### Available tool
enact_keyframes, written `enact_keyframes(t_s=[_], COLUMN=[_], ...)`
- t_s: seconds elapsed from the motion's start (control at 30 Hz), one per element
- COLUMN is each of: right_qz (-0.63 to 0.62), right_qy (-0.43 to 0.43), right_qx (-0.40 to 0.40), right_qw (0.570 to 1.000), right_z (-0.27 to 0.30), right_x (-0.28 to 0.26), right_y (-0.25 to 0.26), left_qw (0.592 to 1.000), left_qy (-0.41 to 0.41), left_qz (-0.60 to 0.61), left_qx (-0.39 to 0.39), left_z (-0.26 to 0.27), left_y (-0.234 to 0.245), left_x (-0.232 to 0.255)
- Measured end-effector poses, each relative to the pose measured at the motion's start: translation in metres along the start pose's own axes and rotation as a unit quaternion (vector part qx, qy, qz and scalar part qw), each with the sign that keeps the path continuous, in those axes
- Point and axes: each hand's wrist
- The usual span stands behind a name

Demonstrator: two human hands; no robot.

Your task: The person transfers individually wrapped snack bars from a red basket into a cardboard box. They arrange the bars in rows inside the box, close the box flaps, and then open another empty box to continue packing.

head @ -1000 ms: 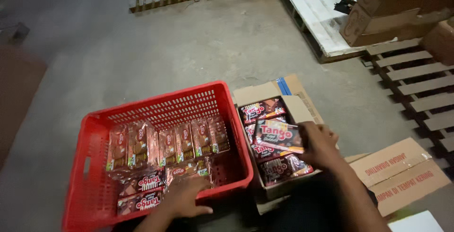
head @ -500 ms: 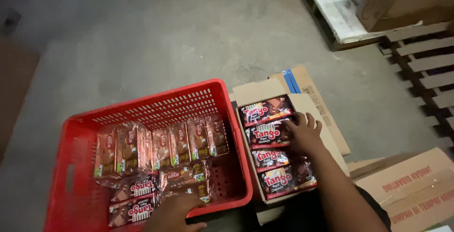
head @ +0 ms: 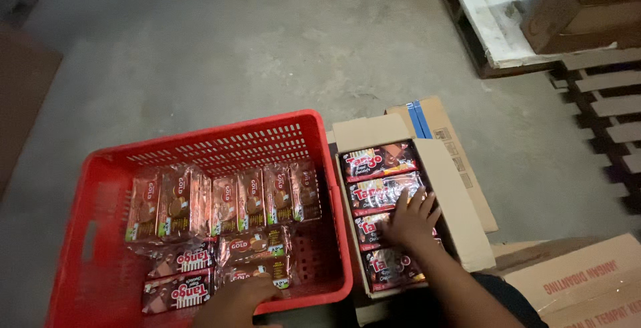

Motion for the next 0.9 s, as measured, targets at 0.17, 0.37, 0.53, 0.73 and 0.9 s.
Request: enact_keyframes(t_s=[0.17,0.37,0.53,0.73,0.9], right_qz=[-0.009,0.041,0.073,0.004,-0.037], right_qy=[0.000,-0.066,-0.059,-0.036,0.084], right_qx=[0.009,0.093,0.219,0.133,0.156], right_qw=[1.000,0.993,0.971,0.991,0.983], right_z=[0.007,-0.006,-0.035,-0.018,-0.022], right_x=[-0.009,-0.033,-0.028,-0.030,-0.015], right_y=[-0.022,-0.038,-0.077,-0.037,-0.014], left_qw=[0.999,0.999,0.999,0.999,1.000], left_qy=[-0.025,0.018,0.026,0.002,-0.006], left_qz=[-0.014,0.032,0.022,0.026,-0.001], left_qx=[0.027,0.023,0.001,-0.045,-0.006], left_z=[0.002,0.010,0.014,0.006,0.005], left_y=[-0.004,0.009,0.016,0.012,0.003], left_x=[0.001,0.016,0.024,0.011,0.008])
Point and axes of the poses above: each hand's wrist, its own z-axis away from the middle knuckle, its own y-axis out of the back of the hand, x = y × z
